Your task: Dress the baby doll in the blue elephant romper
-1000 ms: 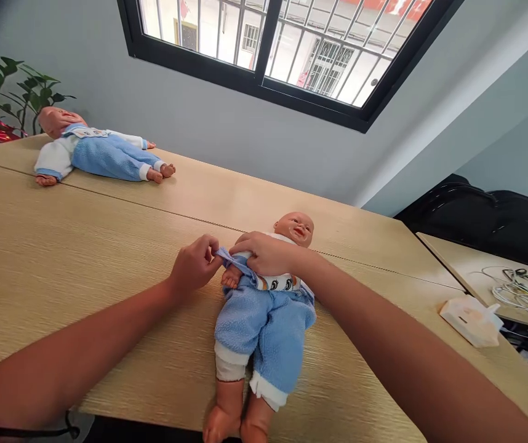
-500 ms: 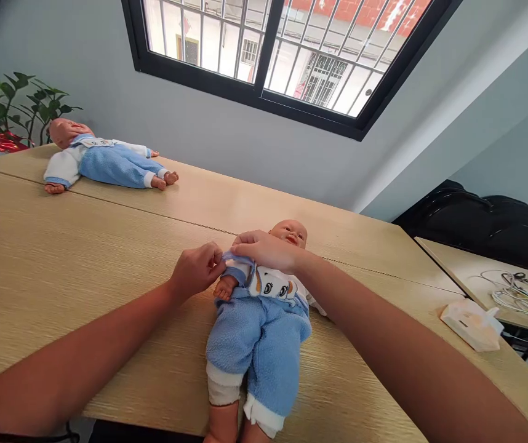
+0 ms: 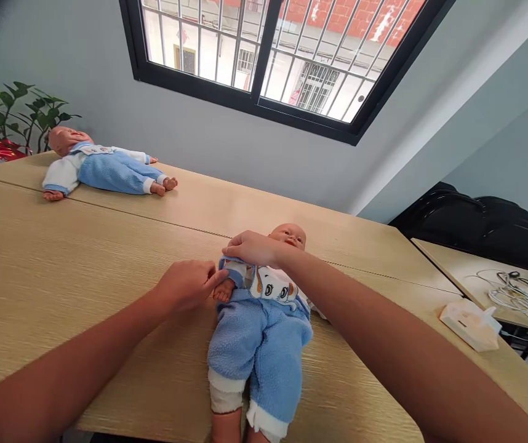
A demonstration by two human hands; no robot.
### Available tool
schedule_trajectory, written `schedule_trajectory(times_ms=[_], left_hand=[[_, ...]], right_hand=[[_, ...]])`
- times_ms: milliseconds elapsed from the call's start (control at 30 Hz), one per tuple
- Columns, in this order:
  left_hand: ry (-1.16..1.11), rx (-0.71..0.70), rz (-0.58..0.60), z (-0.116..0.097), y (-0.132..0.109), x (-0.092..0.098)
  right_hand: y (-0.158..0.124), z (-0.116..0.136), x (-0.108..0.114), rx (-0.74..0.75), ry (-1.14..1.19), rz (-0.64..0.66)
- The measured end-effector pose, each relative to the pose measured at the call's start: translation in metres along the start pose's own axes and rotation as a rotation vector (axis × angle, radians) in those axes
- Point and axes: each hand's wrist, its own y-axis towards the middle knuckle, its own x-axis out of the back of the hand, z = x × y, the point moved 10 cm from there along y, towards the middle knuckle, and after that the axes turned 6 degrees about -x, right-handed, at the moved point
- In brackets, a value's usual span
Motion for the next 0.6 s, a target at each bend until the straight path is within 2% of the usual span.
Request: schedule_trajectory(times_ms=[100,167,233,300,433,500,600], left_hand=[[-0.354,0.005,0.271,-0.004,-0.005,-0.033],[-0.575,0.06,0.365,-0.005,-0.008,-0.049],[-0.679,0.134,0.403,-0.003,-0.009,-0.058],[-0.649,0.143,0.401,-0.003,-0.009,-0.056],[-0.417,-0.047,0.38,-0.015,-0.004,-0.033],[-0.378,-0.11,0.433,-0.015,-0.004,-0.027],[-0.482,-0.11,0.546,-0.002,-0.004,-0.029]], right_hand=[[0.004,-0.003,-0.002,-0.042,-0.022,-0.033],[0.007,-0.002,-0.001,-0.073,-0.07,-0.073],[0.012,-0.001,0.001,-0.111,-0.142,-0.112],[0.019,-0.003,0.005,-0.172,-0.227,-0.162],[0.035,-0.013,0.017,-0.292,-0.315,-0.244],[0.041,-0.017,0.023,-0.326,-0.331,-0.257],[0.042,-0.027,0.038,-0.369,-0.378,-0.288]])
